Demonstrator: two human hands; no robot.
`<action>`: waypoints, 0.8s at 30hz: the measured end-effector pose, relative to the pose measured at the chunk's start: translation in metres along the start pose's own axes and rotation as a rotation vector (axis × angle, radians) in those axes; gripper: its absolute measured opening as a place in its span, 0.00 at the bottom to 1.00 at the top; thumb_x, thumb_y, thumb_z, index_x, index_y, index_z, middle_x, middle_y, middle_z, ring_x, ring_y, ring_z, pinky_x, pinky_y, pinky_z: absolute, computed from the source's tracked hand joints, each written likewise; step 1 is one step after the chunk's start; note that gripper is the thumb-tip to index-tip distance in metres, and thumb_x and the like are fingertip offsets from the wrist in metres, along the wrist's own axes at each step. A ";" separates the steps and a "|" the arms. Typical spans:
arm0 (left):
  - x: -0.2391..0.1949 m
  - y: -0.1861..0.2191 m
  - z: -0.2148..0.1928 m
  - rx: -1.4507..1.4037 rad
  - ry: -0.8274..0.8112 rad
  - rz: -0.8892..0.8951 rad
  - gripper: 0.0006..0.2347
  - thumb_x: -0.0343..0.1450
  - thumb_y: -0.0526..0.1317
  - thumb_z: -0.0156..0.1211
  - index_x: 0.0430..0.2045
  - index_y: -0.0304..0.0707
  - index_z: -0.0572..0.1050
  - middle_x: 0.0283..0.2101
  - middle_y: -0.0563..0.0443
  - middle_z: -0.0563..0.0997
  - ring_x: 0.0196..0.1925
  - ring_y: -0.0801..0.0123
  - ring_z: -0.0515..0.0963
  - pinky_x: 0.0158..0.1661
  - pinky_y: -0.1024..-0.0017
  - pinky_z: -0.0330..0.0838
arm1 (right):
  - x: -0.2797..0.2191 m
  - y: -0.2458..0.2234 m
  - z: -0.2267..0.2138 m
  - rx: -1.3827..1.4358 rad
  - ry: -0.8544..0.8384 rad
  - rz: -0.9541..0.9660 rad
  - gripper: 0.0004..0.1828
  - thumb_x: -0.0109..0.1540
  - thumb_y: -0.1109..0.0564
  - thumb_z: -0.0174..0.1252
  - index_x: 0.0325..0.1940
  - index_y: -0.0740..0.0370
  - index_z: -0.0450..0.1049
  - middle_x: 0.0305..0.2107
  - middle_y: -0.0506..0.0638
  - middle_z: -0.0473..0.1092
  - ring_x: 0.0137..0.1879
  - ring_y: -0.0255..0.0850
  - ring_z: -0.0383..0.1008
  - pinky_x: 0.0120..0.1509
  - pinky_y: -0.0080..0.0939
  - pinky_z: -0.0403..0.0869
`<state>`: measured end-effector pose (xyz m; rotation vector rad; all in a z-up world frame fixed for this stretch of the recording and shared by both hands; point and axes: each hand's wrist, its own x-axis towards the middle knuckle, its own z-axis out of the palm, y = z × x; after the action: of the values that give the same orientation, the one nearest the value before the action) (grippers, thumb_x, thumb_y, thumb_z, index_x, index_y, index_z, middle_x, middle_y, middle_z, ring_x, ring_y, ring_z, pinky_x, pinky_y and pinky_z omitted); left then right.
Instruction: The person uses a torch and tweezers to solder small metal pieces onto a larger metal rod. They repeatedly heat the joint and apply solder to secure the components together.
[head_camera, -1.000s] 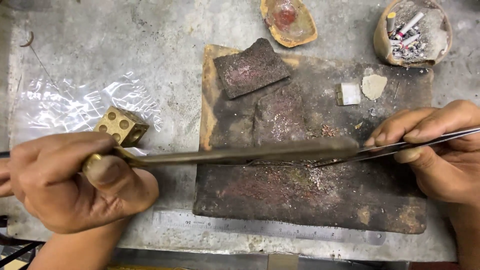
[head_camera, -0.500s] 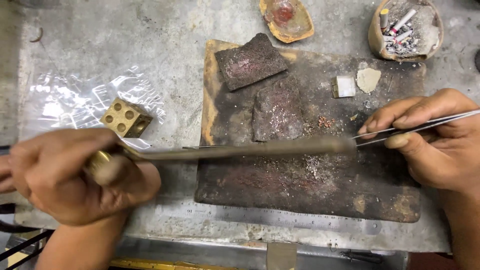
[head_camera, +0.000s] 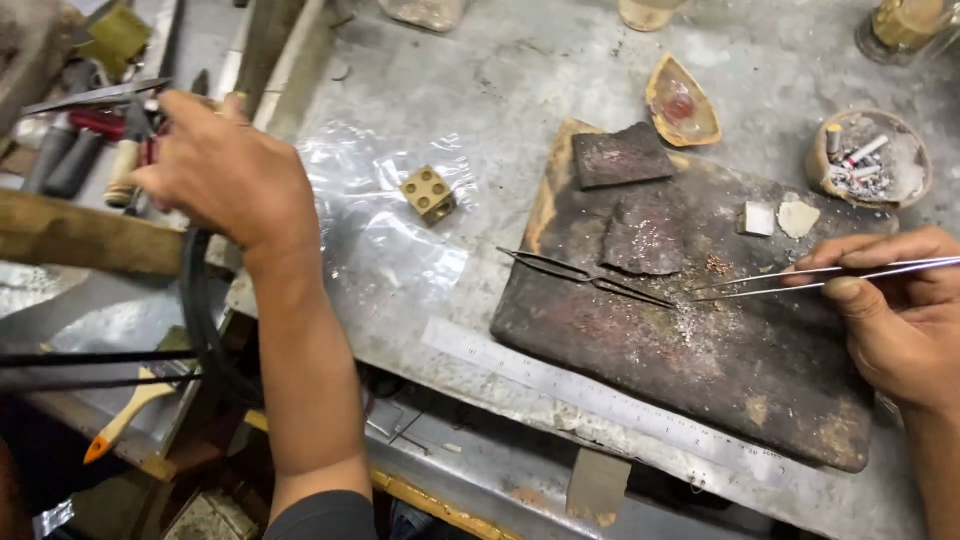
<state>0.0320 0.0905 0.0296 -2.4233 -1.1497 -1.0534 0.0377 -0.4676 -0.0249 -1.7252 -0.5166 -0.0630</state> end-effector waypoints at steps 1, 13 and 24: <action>0.001 -0.001 0.002 0.000 0.005 -0.006 0.13 0.71 0.43 0.72 0.38 0.40 0.72 0.22 0.57 0.78 0.24 0.66 0.75 0.41 0.61 0.61 | 0.002 -0.005 0.003 0.000 -0.003 -0.008 0.13 0.70 0.58 0.54 0.55 0.58 0.59 0.47 0.64 0.71 0.50 0.50 0.80 0.65 0.45 0.82; -0.020 0.022 -0.027 -0.239 0.216 0.416 0.13 0.67 0.42 0.83 0.35 0.38 0.81 0.36 0.46 0.78 0.42 0.53 0.74 0.43 0.56 0.60 | 0.015 -0.034 0.015 -0.112 -0.023 -0.138 0.09 0.71 0.65 0.56 0.50 0.68 0.62 0.41 0.68 0.71 0.50 0.56 0.79 0.61 0.52 0.82; -0.062 0.076 -0.083 -1.321 -0.535 1.421 0.13 0.68 0.46 0.76 0.33 0.36 0.82 0.35 0.51 0.80 0.37 0.63 0.71 0.41 0.65 0.57 | 0.018 -0.041 0.018 -0.078 -0.076 -0.115 0.11 0.66 0.64 0.61 0.47 0.65 0.65 0.41 0.65 0.74 0.50 0.51 0.81 0.58 0.46 0.84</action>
<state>0.0213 -0.0360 0.0494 -3.1877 1.7471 -0.5675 0.0339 -0.4401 0.0144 -1.7780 -0.6778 -0.1011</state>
